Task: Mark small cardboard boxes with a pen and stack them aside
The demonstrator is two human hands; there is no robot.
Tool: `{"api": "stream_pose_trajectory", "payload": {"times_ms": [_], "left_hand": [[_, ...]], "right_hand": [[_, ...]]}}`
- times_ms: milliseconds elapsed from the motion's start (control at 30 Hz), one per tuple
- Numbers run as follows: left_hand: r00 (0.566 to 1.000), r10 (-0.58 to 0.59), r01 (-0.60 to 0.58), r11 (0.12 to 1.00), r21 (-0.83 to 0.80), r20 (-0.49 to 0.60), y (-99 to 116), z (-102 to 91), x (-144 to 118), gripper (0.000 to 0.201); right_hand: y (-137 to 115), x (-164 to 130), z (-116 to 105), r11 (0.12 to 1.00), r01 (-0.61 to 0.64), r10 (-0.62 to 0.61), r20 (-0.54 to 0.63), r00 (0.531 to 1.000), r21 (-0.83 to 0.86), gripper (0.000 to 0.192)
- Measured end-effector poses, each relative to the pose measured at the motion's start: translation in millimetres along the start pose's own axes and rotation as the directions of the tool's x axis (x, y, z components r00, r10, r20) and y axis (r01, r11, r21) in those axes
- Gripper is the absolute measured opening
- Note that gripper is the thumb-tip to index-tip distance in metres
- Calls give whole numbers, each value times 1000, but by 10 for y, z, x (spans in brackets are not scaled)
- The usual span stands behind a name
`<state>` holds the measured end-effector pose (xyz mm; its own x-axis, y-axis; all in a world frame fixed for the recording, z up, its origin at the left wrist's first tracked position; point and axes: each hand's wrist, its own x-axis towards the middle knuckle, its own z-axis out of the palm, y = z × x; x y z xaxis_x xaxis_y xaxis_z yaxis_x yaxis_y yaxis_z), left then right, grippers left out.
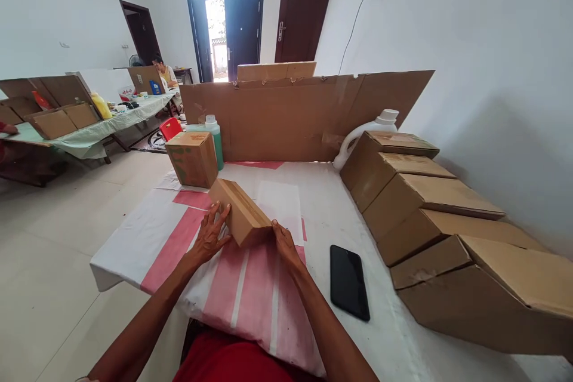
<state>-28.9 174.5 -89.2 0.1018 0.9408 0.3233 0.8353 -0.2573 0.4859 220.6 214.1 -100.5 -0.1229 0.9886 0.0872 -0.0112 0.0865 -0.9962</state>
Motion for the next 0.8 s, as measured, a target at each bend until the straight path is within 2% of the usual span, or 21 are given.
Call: {"api": "stream_pose_trajectory", "payload": {"times_ms": [133,267,333,533,667,800], "left_hand": [[997,79,-79,997,14,15,100,-92,340,73],[996,92,-92,996,15,-6,321,-202,499,65],[997,79,-79,997,10,-27,447,-274,534,59],[997,-20,15,998,-62,-70,787,-522,573,50],[993,-117,115,968,-221,5,874,-515,481,65],[980,-144,189,877,-441,135,893,-237,158,76]], "right_hand": [[-63,42,-33,983,-126,118,71,990,133,70],[-189,-94,-79,959,-199,180,108,978,204,66],[-278,-197,-109,952,-198,169,136,976,234,65],[-655,-428,-270,943,-87,24,195,980,322,55],[-966,-508,-369,976,0,-48,218,975,217,52],[-1081,-602,-361,998,46,-39,132,991,-53,51]]}}
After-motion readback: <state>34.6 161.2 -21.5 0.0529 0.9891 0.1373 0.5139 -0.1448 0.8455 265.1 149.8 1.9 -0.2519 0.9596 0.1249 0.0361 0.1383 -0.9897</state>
